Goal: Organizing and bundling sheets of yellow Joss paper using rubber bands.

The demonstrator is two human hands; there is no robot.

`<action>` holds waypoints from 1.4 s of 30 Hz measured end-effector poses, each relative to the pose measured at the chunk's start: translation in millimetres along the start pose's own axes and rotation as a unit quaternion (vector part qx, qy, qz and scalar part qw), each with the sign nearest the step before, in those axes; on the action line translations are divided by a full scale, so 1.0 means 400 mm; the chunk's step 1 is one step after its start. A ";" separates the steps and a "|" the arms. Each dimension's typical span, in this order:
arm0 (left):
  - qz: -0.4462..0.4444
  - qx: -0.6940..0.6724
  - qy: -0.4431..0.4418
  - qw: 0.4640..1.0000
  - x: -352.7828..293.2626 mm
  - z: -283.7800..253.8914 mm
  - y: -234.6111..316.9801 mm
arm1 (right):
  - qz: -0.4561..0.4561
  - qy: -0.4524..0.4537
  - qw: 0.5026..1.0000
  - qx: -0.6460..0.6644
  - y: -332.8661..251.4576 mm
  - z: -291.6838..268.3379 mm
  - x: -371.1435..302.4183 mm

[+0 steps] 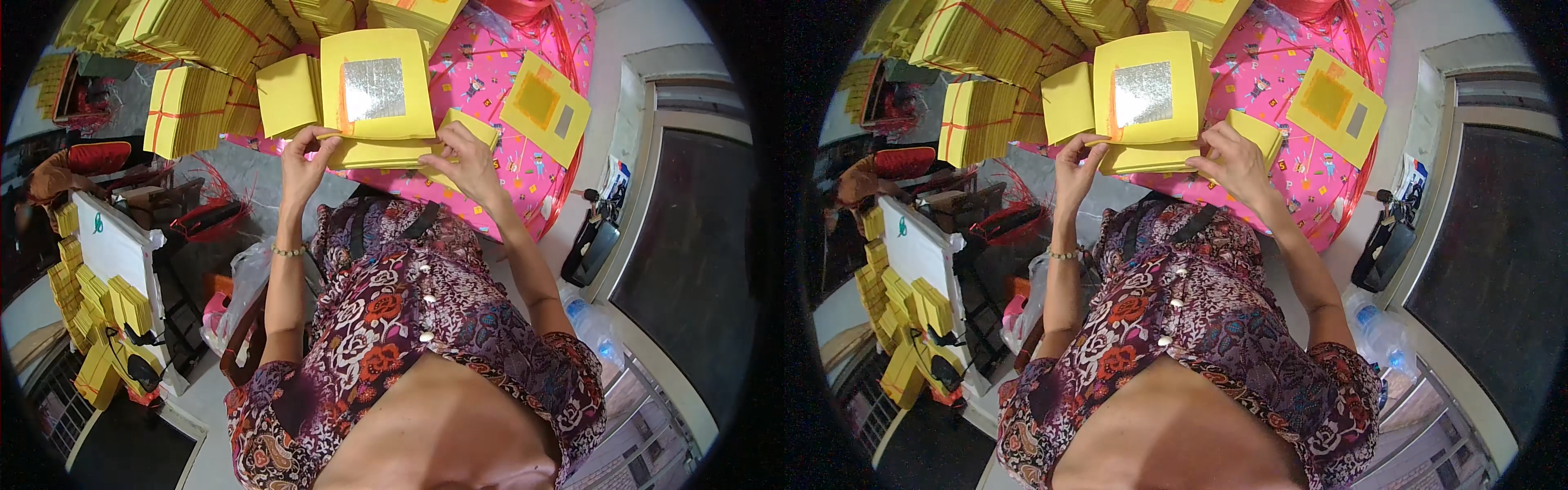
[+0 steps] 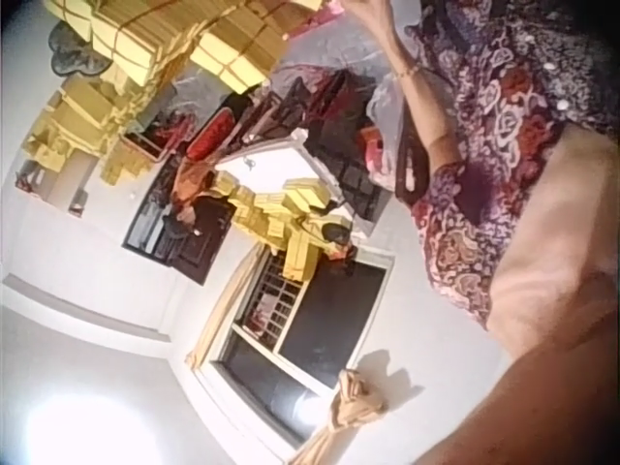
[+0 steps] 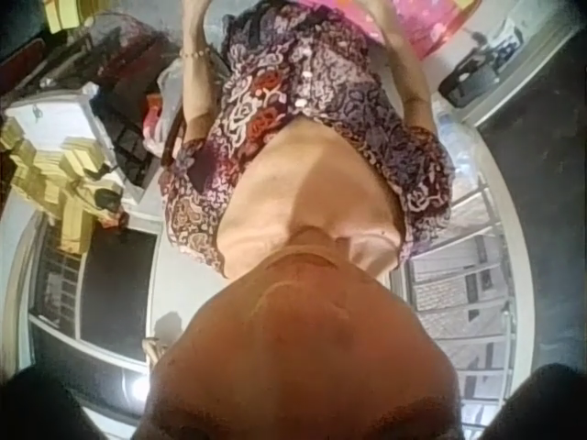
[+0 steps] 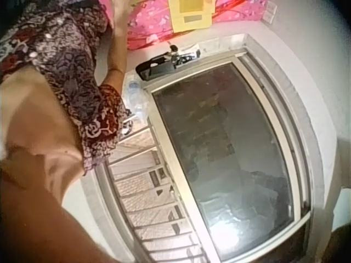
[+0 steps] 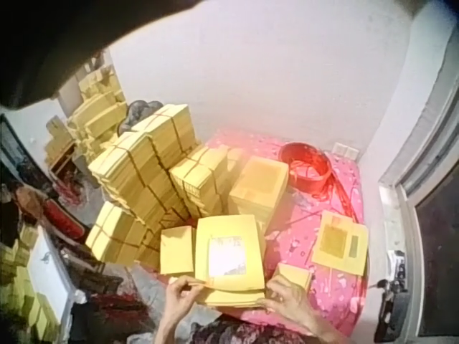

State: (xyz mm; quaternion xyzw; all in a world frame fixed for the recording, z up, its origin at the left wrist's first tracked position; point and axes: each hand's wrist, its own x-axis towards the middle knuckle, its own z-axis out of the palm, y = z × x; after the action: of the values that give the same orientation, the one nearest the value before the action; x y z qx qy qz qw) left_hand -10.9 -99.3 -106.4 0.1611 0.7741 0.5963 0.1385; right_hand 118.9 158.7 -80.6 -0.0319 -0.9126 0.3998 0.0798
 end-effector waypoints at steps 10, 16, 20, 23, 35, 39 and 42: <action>-0.010 -0.002 0.006 1.000 -0.001 -0.001 -0.007 | 0.001 -0.018 1.000 -0.015 0.003 -0.005 -0.001; 0.003 0.007 0.000 1.000 0.000 -0.002 0.002 | -0.105 0.012 0.994 -0.026 0.002 -0.007 0.004; 0.003 0.005 -0.003 1.000 0.001 -0.003 0.006 | -0.177 0.079 0.978 -0.079 -0.026 -0.015 0.013; -0.016 0.006 -0.008 1.000 0.004 -0.004 0.015 | -0.153 0.124 0.975 -0.099 -0.053 -0.021 0.033; 0.147 0.295 -0.084 0.940 -0.004 -0.037 0.131 | -0.254 0.117 0.954 -0.104 -0.051 -0.039 0.086; 0.259 0.364 -0.080 0.891 0.008 0.012 0.193 | -0.269 0.119 0.949 -0.111 -0.046 -0.042 0.092; 0.257 0.342 -0.126 0.895 0.019 0.061 0.174 | -0.274 0.119 0.947 -0.115 -0.057 -0.051 0.096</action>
State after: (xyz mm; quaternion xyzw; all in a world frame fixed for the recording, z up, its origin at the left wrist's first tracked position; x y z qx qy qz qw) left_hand -2.0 -58.2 -45.1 0.4653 0.8380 0.2847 0.0131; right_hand 84.5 162.7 -45.9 0.1628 -0.9097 0.2481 0.2904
